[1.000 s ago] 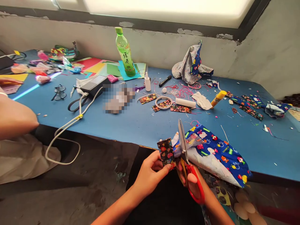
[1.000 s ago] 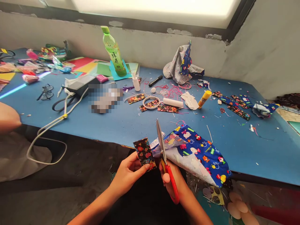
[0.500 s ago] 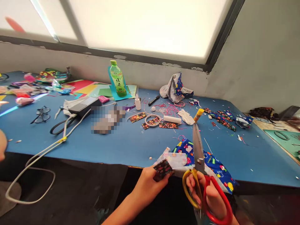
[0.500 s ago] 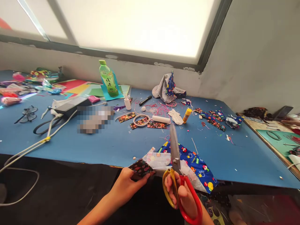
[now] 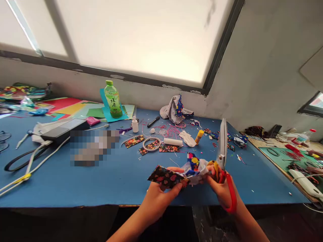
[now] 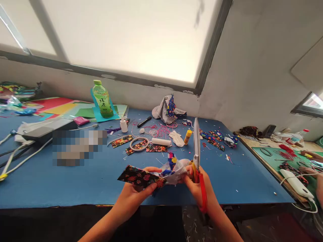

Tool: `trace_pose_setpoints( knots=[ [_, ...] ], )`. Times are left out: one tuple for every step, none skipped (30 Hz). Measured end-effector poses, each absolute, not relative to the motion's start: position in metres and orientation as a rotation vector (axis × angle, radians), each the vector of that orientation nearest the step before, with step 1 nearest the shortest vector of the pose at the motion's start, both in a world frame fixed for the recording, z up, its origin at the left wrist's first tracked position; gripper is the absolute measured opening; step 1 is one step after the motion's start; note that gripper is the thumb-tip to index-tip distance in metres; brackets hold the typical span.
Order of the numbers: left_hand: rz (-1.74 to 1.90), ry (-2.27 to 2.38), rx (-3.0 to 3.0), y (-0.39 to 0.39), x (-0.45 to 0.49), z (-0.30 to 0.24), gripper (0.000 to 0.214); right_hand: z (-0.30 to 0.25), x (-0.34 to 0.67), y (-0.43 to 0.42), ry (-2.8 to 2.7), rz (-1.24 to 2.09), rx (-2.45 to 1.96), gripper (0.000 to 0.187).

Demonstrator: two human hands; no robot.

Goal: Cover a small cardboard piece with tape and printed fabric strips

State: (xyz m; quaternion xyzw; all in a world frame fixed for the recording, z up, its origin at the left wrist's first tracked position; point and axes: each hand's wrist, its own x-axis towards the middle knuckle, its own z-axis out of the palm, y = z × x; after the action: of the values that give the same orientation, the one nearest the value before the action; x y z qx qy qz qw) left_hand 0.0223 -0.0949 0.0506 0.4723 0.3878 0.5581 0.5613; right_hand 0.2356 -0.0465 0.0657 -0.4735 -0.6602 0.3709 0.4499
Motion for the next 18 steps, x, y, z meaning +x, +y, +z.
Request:
trace_pose_setpoints(
  knots=[
    [1.339,0.983,1.038,-0.093,0.018,0.045,0.031,0.072,0.244,-0.036,-1.605,0.738,-1.250,0.038],
    [1.337,1.042,0.973,-0.091,0.013,0.039,0.031,0.079,0.255,-0.025,-1.544,0.605,-1.299,0.042],
    [1.316,1.093,0.922,-0.090,0.007,0.034,0.030,0.086,0.266,-0.015,-1.494,0.519,-1.340,0.043],
    [1.296,1.125,0.888,-0.089,0.001,0.031,0.031,0.093,0.278,-0.005,-1.431,0.429,-1.385,0.043],
    [1.285,1.142,0.866,-0.089,-0.004,0.029,0.033,0.099,0.289,0.003,-1.366,0.336,-1.428,0.042],
    [1.288,1.149,0.848,-0.089,-0.008,0.027,0.036,0.105,0.300,0.009,-1.303,0.236,-1.470,0.040],
    [1.301,1.147,0.835,-0.088,-0.012,0.027,0.040,0.108,0.310,0.015,-1.248,0.134,-1.515,0.038],
    [1.318,1.141,0.824,-0.088,-0.014,0.027,0.043,0.110,0.318,0.020,-1.201,0.031,-1.561,0.035],
    [1.330,1.135,0.819,-0.088,-0.015,0.027,0.043,0.109,0.326,0.024,-1.169,-0.051,-1.614,0.034],
    [1.336,1.125,0.822,-0.087,-0.015,0.027,0.041,0.107,0.332,0.027,-1.155,-0.103,-1.668,0.033],
    [1.335,1.114,0.832,-0.087,-0.016,0.028,0.039,0.104,0.337,0.030,-1.171,-0.108,-1.724,0.031],
    [1.330,1.103,0.847,-0.086,-0.016,0.028,0.036,0.099,0.340,0.033,-1.210,-0.073,-1.777,0.029],
    [1.322,1.093,0.864,-0.086,-0.016,0.028,0.034,0.093,0.342,0.035,-1.264,-0.010,-1.821,0.028],
    [1.317,1.084,0.877,-0.086,-0.016,0.028,0.032,0.088,0.344,0.037,-1.318,0.060,-1.856,0.028],
    [1.316,1.076,0.885,-0.085,-0.016,0.028,0.030,0.082,0.345,0.037,-1.360,0.117,-1.880,0.030],
    [1.315,1.070,0.888,-0.085,-0.016,0.028,0.029,0.077,0.345,0.037,-1.386,0.152,-1.893,0.033],
    [1.311,1.067,0.888,-0.085,-0.016,0.028,0.029,0.074,0.344,0.035,-1.397,0.162,-1.893,0.036],
    [1.306,1.064,0.888,-0.085,-0.016,0.028,0.029,0.071,0.344,0.032,-1.407,0.167,-1.874,0.038]
  ],
)
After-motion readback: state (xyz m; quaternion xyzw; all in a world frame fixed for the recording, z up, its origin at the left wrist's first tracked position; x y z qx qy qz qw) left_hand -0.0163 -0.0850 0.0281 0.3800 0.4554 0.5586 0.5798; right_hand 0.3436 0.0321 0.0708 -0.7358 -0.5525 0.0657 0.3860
